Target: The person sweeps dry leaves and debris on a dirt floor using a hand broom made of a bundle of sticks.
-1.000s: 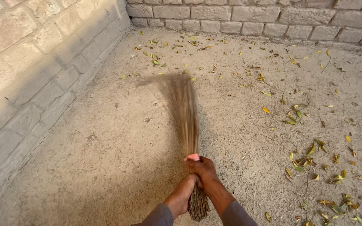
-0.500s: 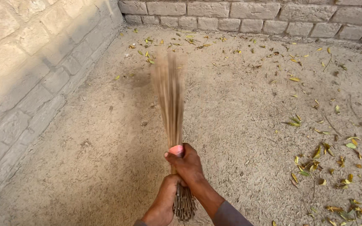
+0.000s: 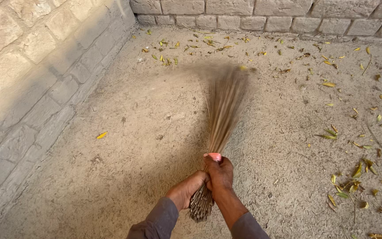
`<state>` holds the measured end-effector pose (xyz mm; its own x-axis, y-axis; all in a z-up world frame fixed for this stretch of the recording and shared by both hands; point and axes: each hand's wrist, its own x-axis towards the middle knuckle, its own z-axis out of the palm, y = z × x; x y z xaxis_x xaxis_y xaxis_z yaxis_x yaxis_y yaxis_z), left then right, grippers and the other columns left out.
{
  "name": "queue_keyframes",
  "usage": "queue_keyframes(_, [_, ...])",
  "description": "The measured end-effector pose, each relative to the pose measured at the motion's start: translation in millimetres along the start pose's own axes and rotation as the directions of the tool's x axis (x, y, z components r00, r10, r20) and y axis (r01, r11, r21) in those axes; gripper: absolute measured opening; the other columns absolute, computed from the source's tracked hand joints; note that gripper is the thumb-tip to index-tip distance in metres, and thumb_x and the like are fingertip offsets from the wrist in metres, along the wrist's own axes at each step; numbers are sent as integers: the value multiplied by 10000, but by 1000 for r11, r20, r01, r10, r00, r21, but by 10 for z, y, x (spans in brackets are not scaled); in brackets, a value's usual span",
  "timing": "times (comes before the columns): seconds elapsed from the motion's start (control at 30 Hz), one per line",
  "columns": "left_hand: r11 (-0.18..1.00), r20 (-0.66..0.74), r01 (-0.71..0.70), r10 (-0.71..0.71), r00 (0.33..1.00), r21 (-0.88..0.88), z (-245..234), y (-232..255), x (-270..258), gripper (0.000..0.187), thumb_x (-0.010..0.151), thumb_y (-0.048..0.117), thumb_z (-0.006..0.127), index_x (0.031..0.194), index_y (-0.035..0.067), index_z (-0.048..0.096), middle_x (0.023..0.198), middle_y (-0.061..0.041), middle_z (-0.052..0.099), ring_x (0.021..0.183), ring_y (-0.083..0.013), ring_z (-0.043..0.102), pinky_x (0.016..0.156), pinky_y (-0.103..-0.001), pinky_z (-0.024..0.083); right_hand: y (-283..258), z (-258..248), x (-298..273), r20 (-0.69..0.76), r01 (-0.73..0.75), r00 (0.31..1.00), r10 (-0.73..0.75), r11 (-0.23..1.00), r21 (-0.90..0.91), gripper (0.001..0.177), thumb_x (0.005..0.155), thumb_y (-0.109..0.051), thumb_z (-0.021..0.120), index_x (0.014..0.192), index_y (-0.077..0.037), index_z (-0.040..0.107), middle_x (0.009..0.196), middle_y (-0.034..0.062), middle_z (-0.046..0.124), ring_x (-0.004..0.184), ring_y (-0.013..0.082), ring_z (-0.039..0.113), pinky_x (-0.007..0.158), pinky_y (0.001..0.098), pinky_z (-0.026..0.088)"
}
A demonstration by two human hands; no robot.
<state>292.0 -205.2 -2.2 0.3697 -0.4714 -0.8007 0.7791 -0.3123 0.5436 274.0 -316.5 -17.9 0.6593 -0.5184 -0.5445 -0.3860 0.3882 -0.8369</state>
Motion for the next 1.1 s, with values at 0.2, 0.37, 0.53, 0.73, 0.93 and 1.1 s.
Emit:
queue_keyframes(0.2, [861,75,-138,116,990,489,197,356,-95,152,883,188,541,783,87,594,750,-55,647,628,-122,618,620,-269,532,-411,-209,-363,-277,105,955,-106,994,-16,331,902,-286,751,1043,-15,622,884,126,676,715,215,634,644,389,525])
queue_keyframes(0.37, [979,-169,-203,195,966,-32,72,-46,-503,170,860,226,511,771,92,566,673,-91,593,539,-214,550,547,-403,492,-519,186,-422,244,255,948,-205,947,-194,343,858,-303,740,1082,-57,656,890,95,704,749,206,676,684,387,572])
queue_keyframes(0.53, [764,-487,-433,180,855,-478,13,-371,-349,212,865,255,502,810,68,586,733,-95,620,656,-235,609,611,-389,500,-281,673,-124,669,421,736,-103,843,-334,411,824,-277,814,1106,-1,698,937,108,735,812,203,703,731,349,556])
queue_keyframes(0.73, [907,-272,-274,189,944,-319,-153,-88,-119,179,860,271,510,815,105,558,714,-94,606,600,-232,599,558,-403,496,-158,417,113,331,93,942,-49,988,-121,429,784,-240,799,1115,12,692,946,145,753,785,233,719,720,393,590])
queue_keyframes(0.93, [959,-63,-5,24,998,285,-96,679,-359,219,917,237,522,810,71,619,748,-109,703,503,-188,639,497,-324,564,-597,241,-266,-402,-35,913,-72,967,-252,489,865,-324,818,1135,17,594,960,190,699,801,291,670,760,419,537])
queue_keyframes(1.1, [989,0,-113,114,994,93,145,572,-526,212,922,249,500,796,94,569,706,-101,638,485,-181,592,457,-335,539,-949,90,-497,-211,77,969,-129,968,-240,429,866,-273,757,1160,-6,592,972,164,718,786,284,720,709,434,607])
